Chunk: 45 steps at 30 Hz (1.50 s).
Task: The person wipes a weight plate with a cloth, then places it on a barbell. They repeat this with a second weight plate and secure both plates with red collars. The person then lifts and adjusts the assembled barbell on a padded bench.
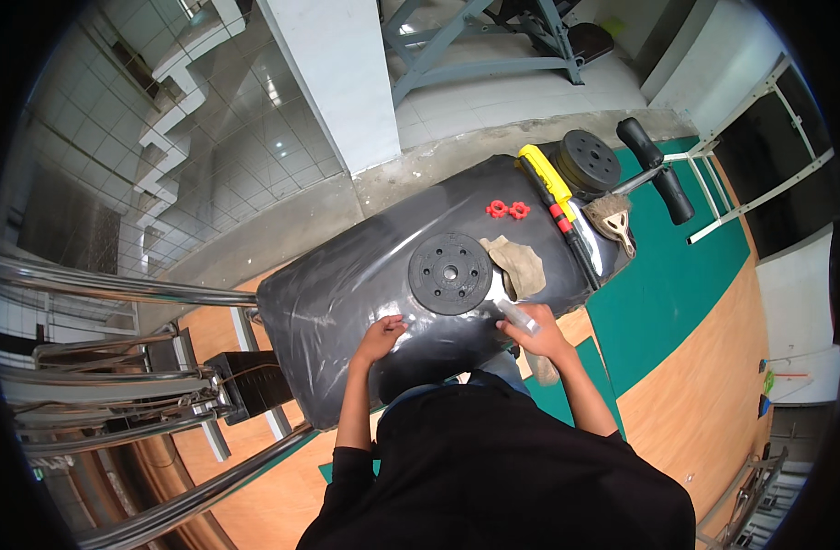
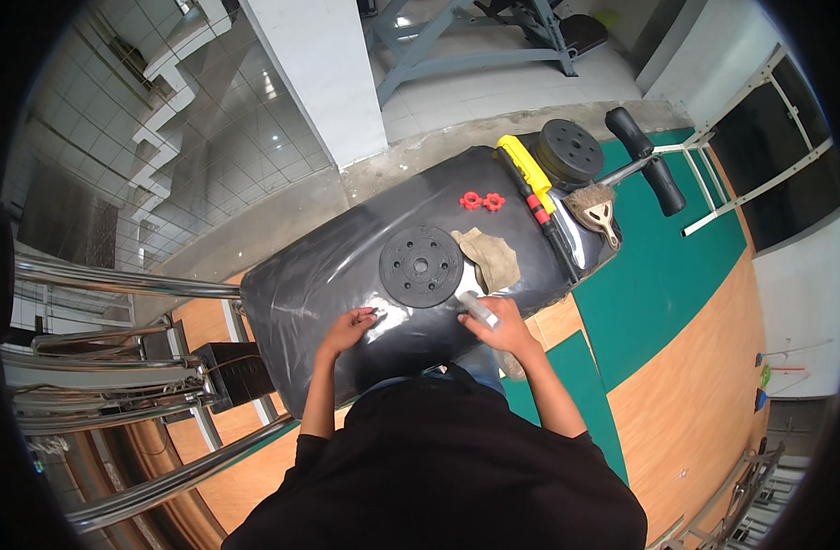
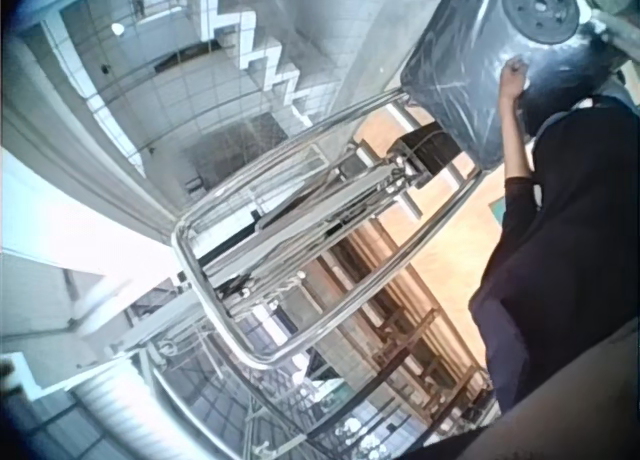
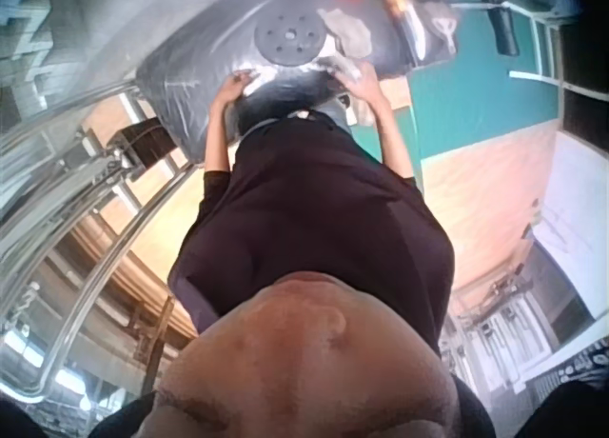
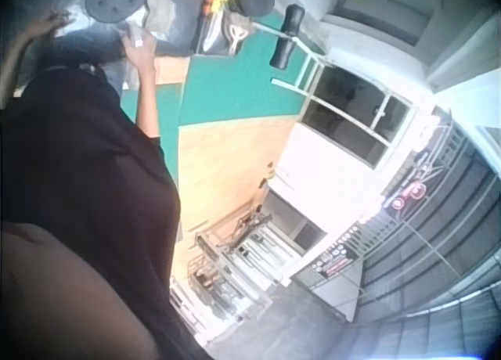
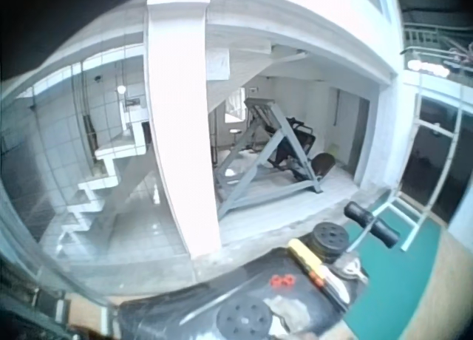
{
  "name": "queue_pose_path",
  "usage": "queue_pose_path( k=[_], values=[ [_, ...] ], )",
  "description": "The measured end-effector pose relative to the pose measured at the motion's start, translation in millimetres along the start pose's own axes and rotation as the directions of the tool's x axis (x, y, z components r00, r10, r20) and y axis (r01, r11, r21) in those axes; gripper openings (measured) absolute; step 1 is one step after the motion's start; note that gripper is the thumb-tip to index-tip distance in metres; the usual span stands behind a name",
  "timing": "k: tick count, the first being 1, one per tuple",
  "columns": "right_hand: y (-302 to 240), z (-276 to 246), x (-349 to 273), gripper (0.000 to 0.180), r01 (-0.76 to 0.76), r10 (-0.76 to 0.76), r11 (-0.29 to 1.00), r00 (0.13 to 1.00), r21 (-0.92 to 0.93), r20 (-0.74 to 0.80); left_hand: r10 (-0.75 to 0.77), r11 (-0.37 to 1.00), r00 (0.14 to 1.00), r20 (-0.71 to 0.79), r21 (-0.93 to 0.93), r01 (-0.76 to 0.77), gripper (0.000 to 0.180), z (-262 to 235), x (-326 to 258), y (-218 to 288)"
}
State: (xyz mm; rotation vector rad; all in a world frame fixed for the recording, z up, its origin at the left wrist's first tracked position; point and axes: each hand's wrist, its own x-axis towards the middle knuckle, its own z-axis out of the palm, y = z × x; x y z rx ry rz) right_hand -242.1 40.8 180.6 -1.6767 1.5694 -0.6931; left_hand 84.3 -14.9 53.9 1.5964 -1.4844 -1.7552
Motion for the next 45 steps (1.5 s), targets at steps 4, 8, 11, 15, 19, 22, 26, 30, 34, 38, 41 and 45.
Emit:
queue_pose_path(
  k=[4,8,11,15,19,22,26,30,34,38,41,45],
  values=[
    [-10,-1,-4,0.028,-0.172,0.167,0.985,0.955,-0.004,0.247,0.039,0.999,0.999,0.019,-0.017,-0.038,0.049,1,3,13],
    [24,-15,-26,0.036,-0.191,0.159,0.979,0.937,0.075,0.310,0.045,0.997,0.999,0.023,-0.061,-0.043,0.045,8,-1,20],
    [47,-32,-43,0.051,-0.237,0.192,0.942,0.961,0.238,0.200,0.059,0.996,0.997,-0.042,-0.057,-0.062,0.041,15,2,24],
    [28,-106,-46,0.045,-0.145,0.208,0.818,0.977,0.556,-0.052,0.101,0.988,0.977,-0.189,-0.097,-0.121,0.035,40,26,26],
    [32,-176,-39,0.069,0.029,0.222,0.786,0.919,0.617,-0.326,0.192,0.964,0.959,-0.207,-0.143,-0.224,0.028,76,47,68],
    [40,-201,-21,0.066,0.119,0.237,0.732,0.879,0.671,-0.415,0.231,0.945,0.963,-0.142,-0.203,-0.256,0.027,103,60,93],
    [88,-212,23,0.032,0.117,0.242,0.795,0.838,0.595,-0.489,0.224,0.942,0.972,-0.073,-0.239,-0.235,0.028,138,74,117],
    [153,-208,65,0.030,0.046,0.225,0.797,0.903,0.602,-0.367,0.177,0.949,0.984,-0.023,-0.260,-0.177,0.030,161,77,123],
    [191,-197,88,0.035,-0.015,0.194,0.827,0.946,0.562,-0.260,0.161,0.956,0.987,-0.027,-0.243,-0.163,0.032,179,76,124],
    [203,-187,106,0.033,0.095,-0.001,0.798,0.988,0.596,-0.157,0.109,0.979,0.990,-0.087,-0.163,-0.122,0.032,188,68,130],
    [207,-173,106,0.030,0.153,-0.110,0.872,0.987,0.465,-0.119,0.126,0.983,0.982,-0.142,-0.116,-0.143,0.033,200,71,132],
    [205,-158,102,0.037,0.221,-0.150,0.931,0.957,0.291,-0.249,0.082,0.997,0.966,-0.245,0.032,-0.077,0.040,221,75,153]
  ],
)
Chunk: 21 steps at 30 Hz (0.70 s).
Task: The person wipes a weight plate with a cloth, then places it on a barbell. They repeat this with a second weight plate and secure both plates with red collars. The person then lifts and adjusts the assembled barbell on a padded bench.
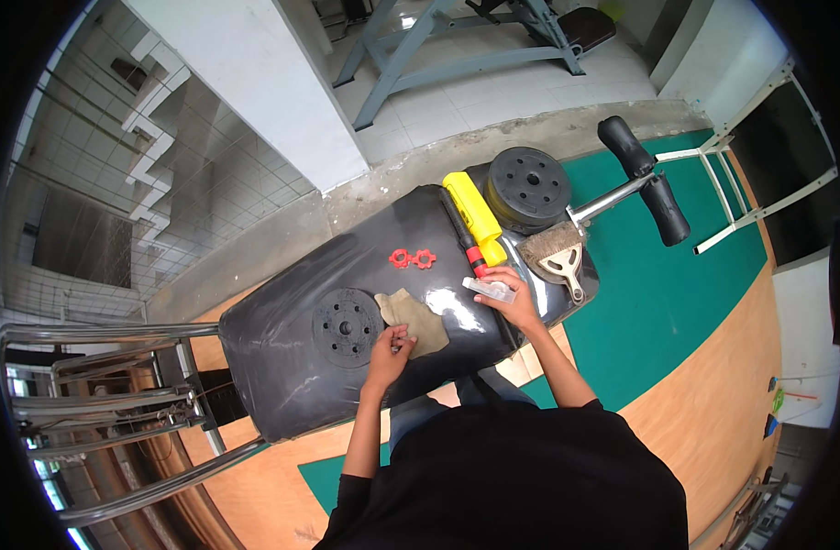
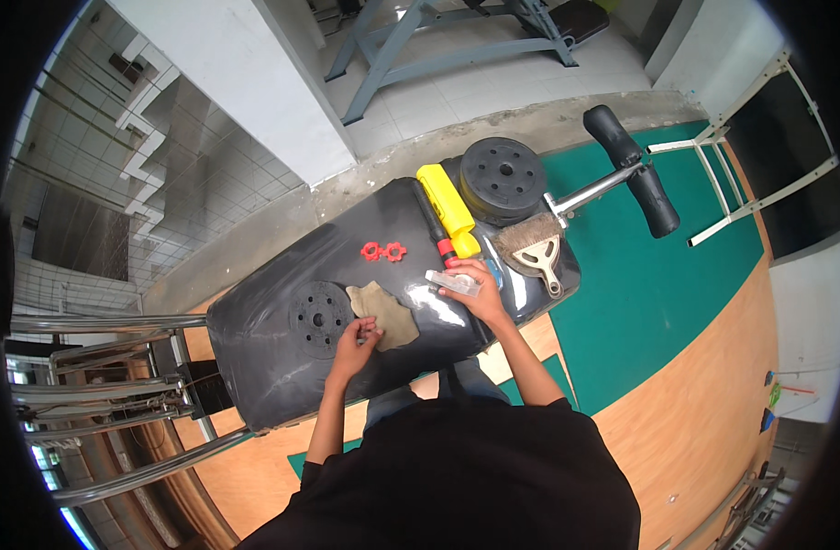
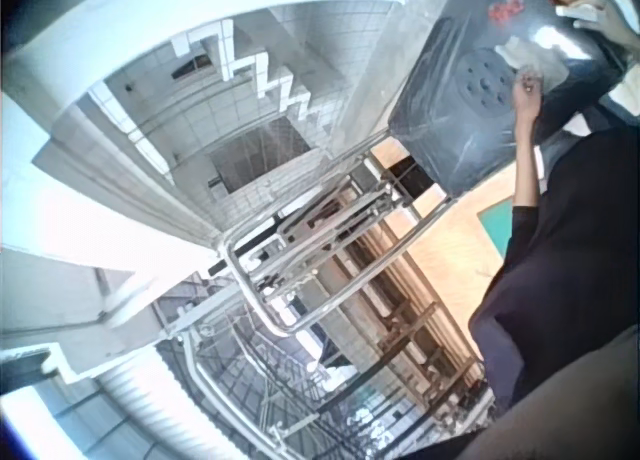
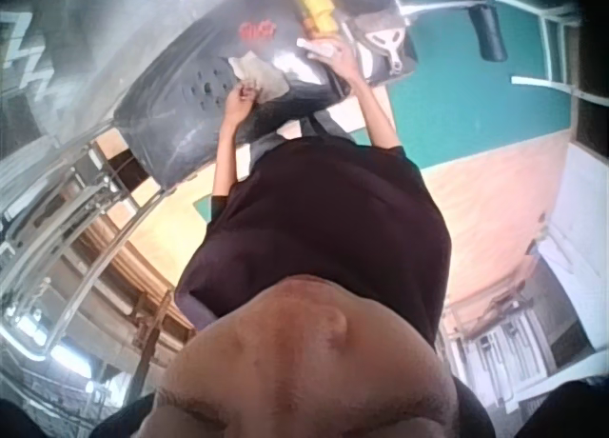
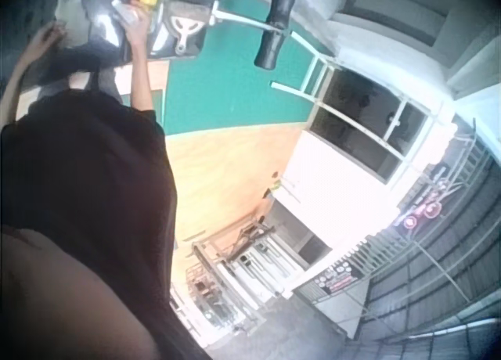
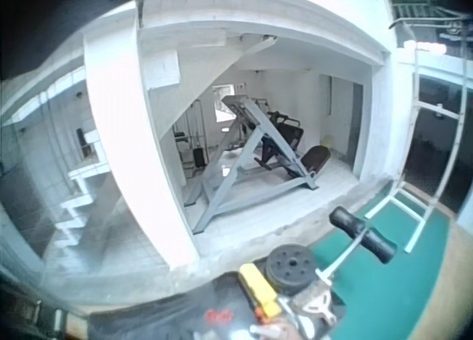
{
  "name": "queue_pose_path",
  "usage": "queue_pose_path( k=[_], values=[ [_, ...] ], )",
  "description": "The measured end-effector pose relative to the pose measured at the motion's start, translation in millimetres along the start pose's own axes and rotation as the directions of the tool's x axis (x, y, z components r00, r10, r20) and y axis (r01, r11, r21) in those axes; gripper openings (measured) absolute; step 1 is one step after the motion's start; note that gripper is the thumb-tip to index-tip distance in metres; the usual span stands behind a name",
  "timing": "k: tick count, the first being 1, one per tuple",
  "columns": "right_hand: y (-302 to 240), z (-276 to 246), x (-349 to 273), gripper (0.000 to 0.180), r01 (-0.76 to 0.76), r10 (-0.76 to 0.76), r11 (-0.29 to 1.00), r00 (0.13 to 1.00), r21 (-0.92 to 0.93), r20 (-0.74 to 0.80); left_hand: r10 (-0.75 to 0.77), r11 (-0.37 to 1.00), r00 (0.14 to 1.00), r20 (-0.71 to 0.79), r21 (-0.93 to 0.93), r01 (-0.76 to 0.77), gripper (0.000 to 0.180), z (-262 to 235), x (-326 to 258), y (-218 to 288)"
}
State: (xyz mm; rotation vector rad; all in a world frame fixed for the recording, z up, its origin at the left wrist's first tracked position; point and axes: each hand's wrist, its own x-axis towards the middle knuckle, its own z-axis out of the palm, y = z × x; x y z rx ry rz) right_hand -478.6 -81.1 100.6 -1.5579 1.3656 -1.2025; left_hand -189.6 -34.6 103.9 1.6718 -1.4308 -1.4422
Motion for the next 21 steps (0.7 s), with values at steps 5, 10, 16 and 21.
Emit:
queue_pose_path(
  k=[5,10,16,21],
  values=[
    [-11,3,-6,0.072,0.073,-0.123,0.923,0.986,-0.378,-0.111,0.119,0.916,0.947,-0.299,0.402,0.012,0.064,42,-1,19],
    [12,-2,-62,0.068,0.018,-0.107,0.962,0.943,-0.271,-0.316,0.052,0.958,0.936,-0.347,0.284,0.052,0.081,57,7,18],
    [-1,-7,-110,0.045,-0.161,0.178,0.982,0.964,-0.098,0.200,0.286,0.613,0.952,-0.105,0.784,-0.098,0.088,33,5,38],
    [-17,34,-65,0.042,0.012,0.046,0.987,0.936,-0.163,0.348,0.271,0.531,0.962,0.043,0.826,-0.187,0.070,28,34,8]
  ],
)
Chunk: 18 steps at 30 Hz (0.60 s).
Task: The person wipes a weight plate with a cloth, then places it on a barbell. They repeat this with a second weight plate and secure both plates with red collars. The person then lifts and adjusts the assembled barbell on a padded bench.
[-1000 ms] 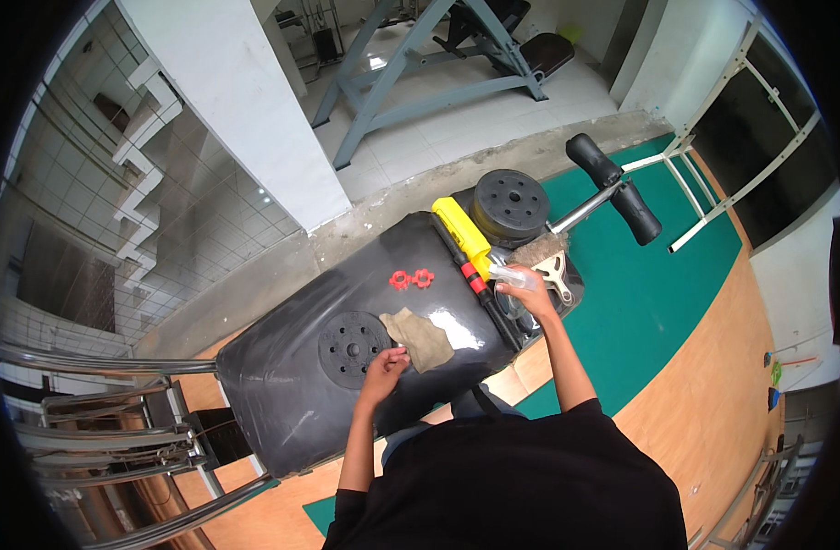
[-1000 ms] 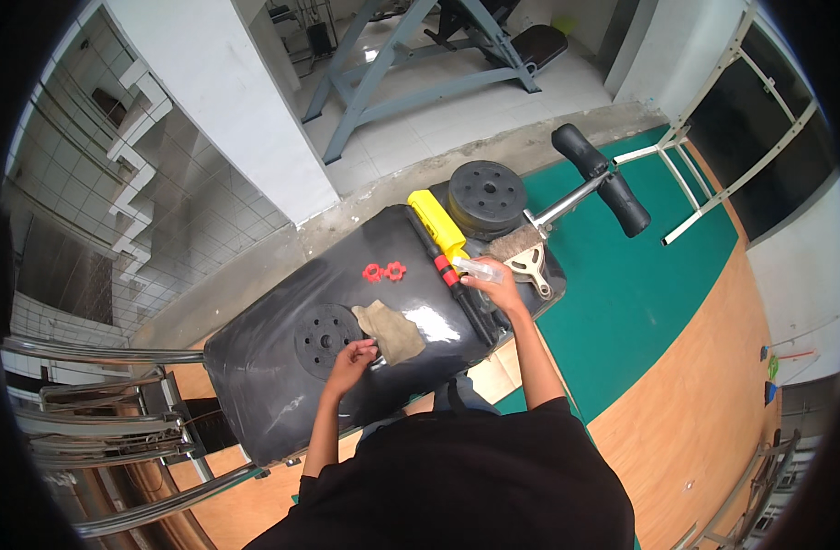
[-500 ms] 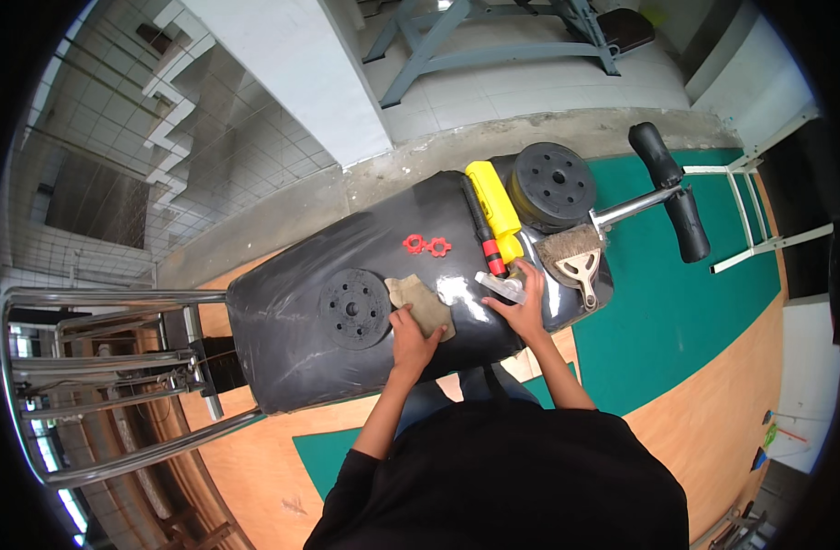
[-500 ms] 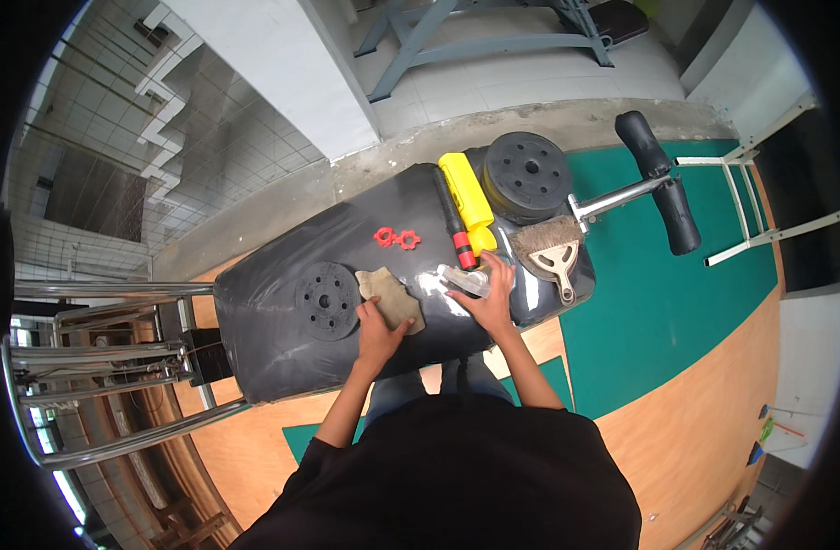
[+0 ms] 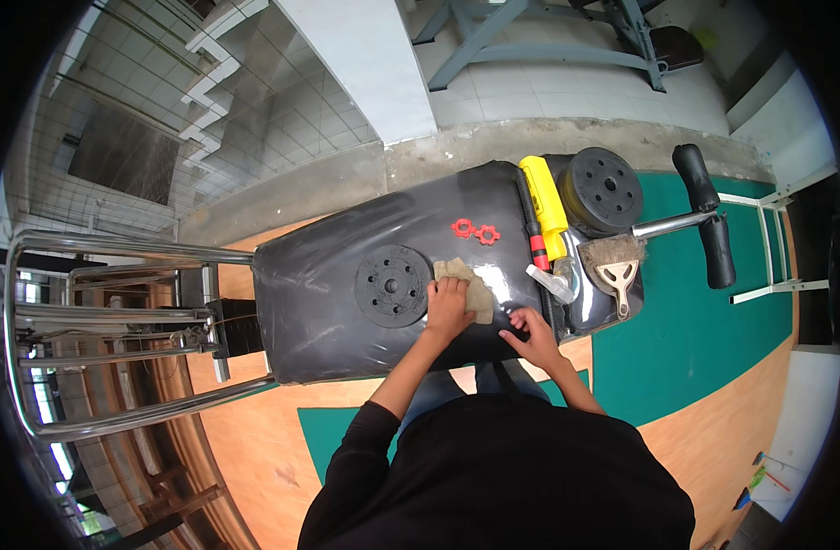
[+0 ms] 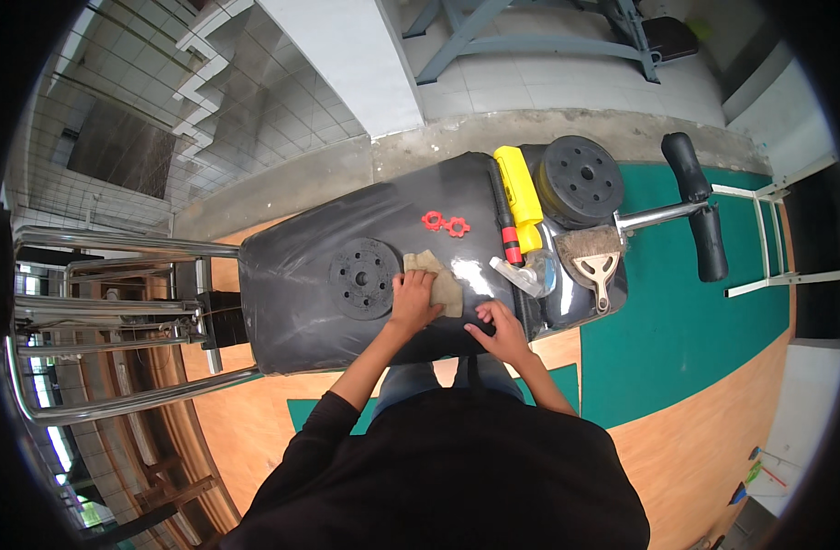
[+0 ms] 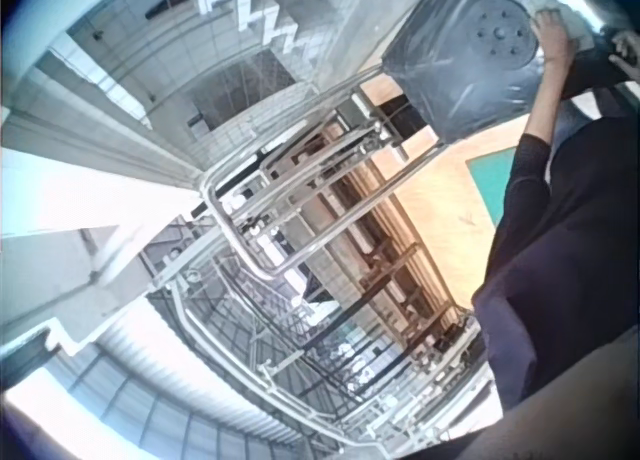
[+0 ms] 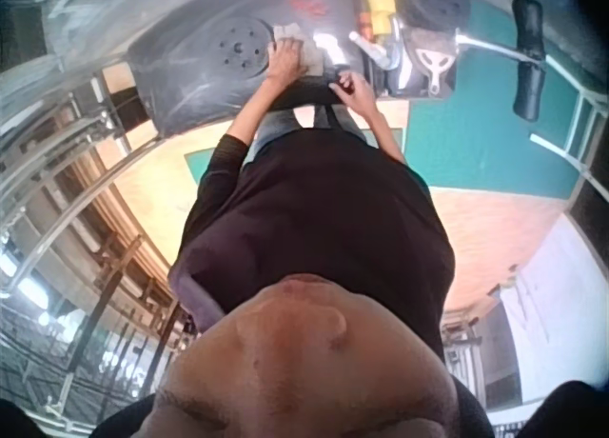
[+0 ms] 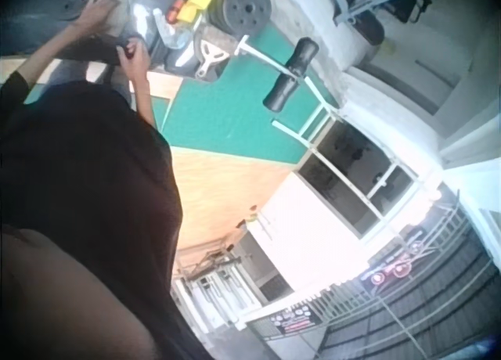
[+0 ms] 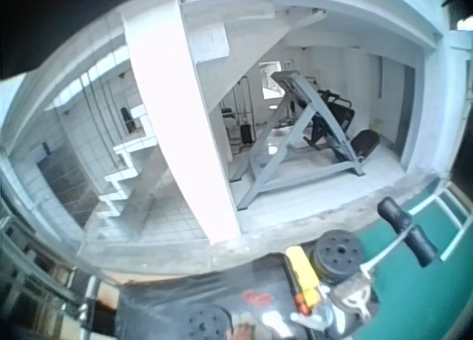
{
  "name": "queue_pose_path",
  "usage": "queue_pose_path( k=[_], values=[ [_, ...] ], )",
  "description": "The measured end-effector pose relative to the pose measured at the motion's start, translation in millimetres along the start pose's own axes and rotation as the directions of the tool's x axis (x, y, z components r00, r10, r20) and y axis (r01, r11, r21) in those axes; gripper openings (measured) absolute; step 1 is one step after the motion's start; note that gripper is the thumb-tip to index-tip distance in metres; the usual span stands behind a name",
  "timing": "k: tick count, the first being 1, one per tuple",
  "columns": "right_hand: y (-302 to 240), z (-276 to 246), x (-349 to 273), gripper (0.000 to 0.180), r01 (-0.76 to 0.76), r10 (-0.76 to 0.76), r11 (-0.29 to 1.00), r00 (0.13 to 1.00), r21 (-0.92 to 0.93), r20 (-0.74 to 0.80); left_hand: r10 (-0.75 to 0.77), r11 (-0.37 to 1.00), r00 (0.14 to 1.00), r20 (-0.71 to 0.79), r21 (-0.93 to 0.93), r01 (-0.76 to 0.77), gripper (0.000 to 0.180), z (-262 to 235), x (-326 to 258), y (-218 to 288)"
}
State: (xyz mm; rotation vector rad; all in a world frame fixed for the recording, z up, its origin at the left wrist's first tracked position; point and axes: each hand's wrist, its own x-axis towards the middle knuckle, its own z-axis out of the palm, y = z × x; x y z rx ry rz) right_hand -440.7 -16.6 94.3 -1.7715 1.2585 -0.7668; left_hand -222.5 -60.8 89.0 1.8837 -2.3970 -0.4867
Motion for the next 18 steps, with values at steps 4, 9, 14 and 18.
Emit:
queue_pose_path(
  k=[4,9,14,18],
  values=[
    [-28,27,38,0.057,-0.015,0.034,0.996,0.975,0.087,-0.219,-0.148,0.922,0.989,0.015,-0.360,0.143,0.049,-45,-7,-2],
    [-48,66,54,0.060,-0.375,0.319,0.529,0.919,0.761,0.230,-0.007,0.235,0.971,0.240,-0.943,0.235,0.041,-67,-46,-28],
    [-82,106,45,0.054,-0.562,0.392,0.345,0.814,0.752,0.428,-0.133,0.901,0.988,-0.083,-0.426,0.085,0.053,-62,-78,-63],
    [-86,140,47,0.058,-0.594,0.545,0.227,0.734,0.772,0.405,-0.033,0.762,0.995,0.097,-0.641,0.088,0.062,-53,-86,-99]
  ],
)
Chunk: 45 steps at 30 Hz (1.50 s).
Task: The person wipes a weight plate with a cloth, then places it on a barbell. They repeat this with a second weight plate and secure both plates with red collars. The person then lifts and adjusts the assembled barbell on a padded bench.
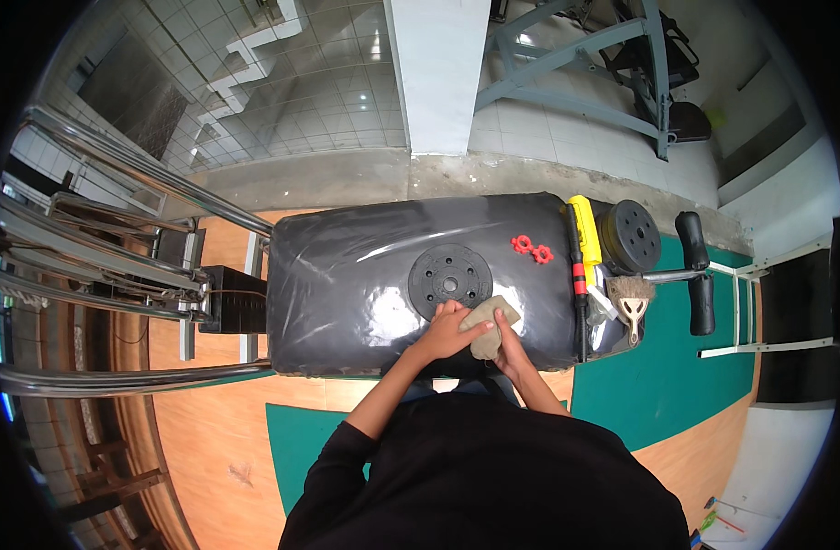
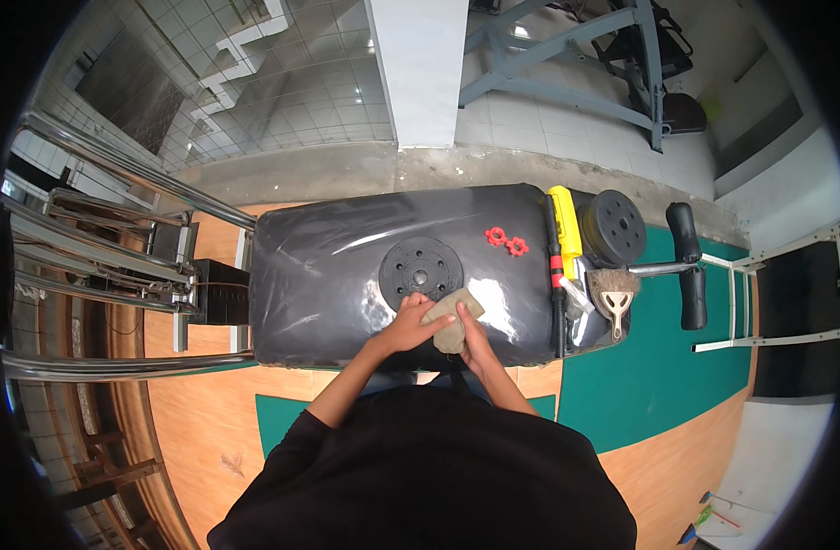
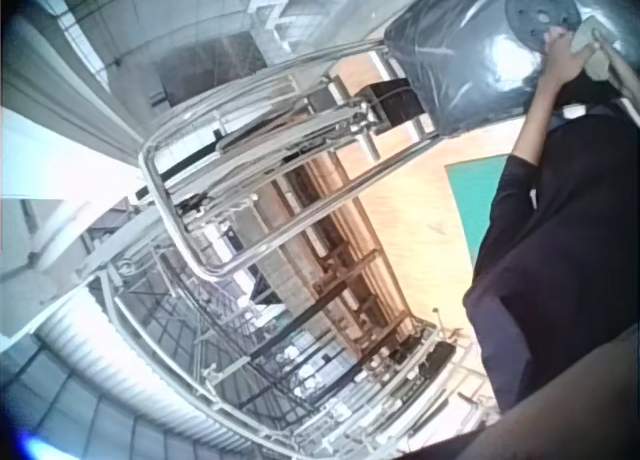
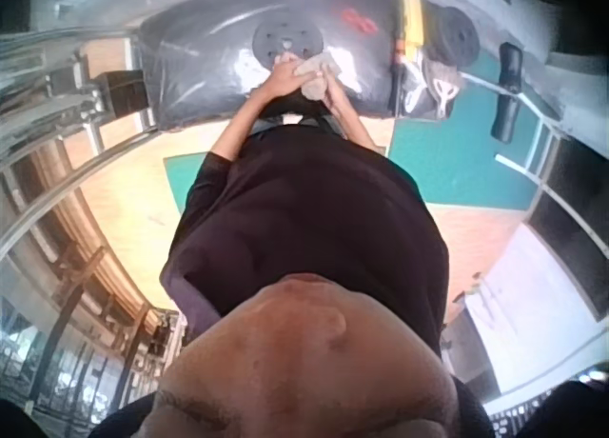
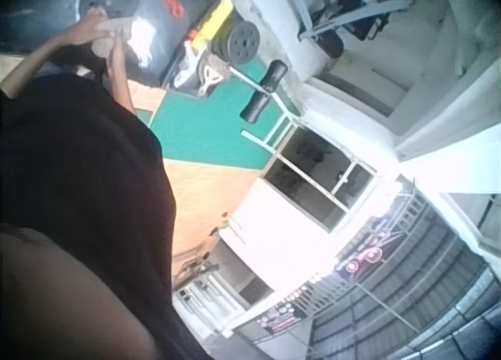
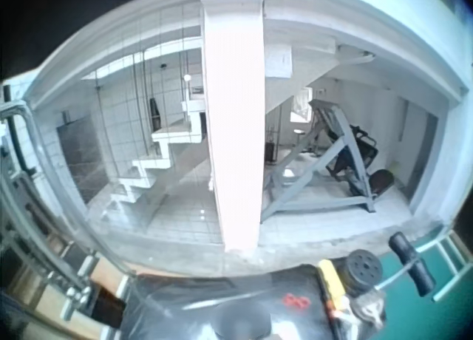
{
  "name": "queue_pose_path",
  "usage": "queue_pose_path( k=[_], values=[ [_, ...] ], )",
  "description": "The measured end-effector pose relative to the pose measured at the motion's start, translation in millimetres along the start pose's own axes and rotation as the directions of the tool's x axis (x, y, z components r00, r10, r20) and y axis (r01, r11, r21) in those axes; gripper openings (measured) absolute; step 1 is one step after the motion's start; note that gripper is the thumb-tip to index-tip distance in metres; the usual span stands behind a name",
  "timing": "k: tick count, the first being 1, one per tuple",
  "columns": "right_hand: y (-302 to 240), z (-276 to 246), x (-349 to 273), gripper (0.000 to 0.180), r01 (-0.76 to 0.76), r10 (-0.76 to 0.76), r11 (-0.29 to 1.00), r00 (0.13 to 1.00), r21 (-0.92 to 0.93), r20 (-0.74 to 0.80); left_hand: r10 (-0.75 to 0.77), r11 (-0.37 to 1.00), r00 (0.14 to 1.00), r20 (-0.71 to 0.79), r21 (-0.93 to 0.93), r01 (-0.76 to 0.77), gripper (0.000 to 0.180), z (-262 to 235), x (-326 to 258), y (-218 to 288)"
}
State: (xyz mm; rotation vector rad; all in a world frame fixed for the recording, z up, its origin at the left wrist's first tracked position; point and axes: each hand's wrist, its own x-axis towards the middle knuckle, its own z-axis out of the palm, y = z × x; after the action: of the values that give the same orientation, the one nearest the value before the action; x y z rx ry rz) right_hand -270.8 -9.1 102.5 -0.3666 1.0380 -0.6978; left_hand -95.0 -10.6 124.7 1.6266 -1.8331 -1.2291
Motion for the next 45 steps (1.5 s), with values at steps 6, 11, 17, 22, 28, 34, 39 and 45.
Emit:
queue_pose_path(
  k=[6,11,17,22,28,34,39,45],
  values=[
    [-26,-3,27,0.064,-0.044,0.038,0.991,0.998,-0.123,-0.049,0.027,1.000,0.979,-0.203,0.020,-0.023,0.084,-29,0,-66],
    [-55,26,29,0.092,0.103,-0.418,0.649,0.876,-0.754,-0.239,-0.033,0.998,0.999,-0.035,0.044,0.035,0.107,-62,19,-74],
    [-49,25,59,0.084,-0.069,-0.491,0.359,0.834,-0.931,-0.251,-0.072,0.971,0.997,0.036,0.232,0.062,0.106,-59,37,-92],
    [-33,32,57,0.080,-0.158,-0.686,-0.039,0.722,-0.987,-0.088,-0.027,0.974,1.000,-0.015,0.225,0.030,0.101,-55,30,-101],
    [-37,40,62,0.083,0.252,-0.377,-0.575,0.763,-0.778,0.525,-0.036,0.974,0.999,-0.029,0.221,0.041,0.100,-55,30,-100],
    [-32,36,51,0.083,0.408,-0.145,-0.649,0.762,-0.642,0.631,-0.081,0.972,0.997,-0.001,0.221,0.079,0.099,-58,29,-96],
    [-18,27,39,0.070,0.379,-0.124,-0.688,0.779,-0.618,0.615,-0.126,0.971,0.991,0.045,0.212,0.114,0.100,-59,33,-95],
    [-25,18,36,0.038,0.541,-0.258,-0.482,0.664,-0.689,0.702,0.281,0.871,0.960,-0.006,0.422,-0.253,0.096,-68,16,-79]
  ],
)
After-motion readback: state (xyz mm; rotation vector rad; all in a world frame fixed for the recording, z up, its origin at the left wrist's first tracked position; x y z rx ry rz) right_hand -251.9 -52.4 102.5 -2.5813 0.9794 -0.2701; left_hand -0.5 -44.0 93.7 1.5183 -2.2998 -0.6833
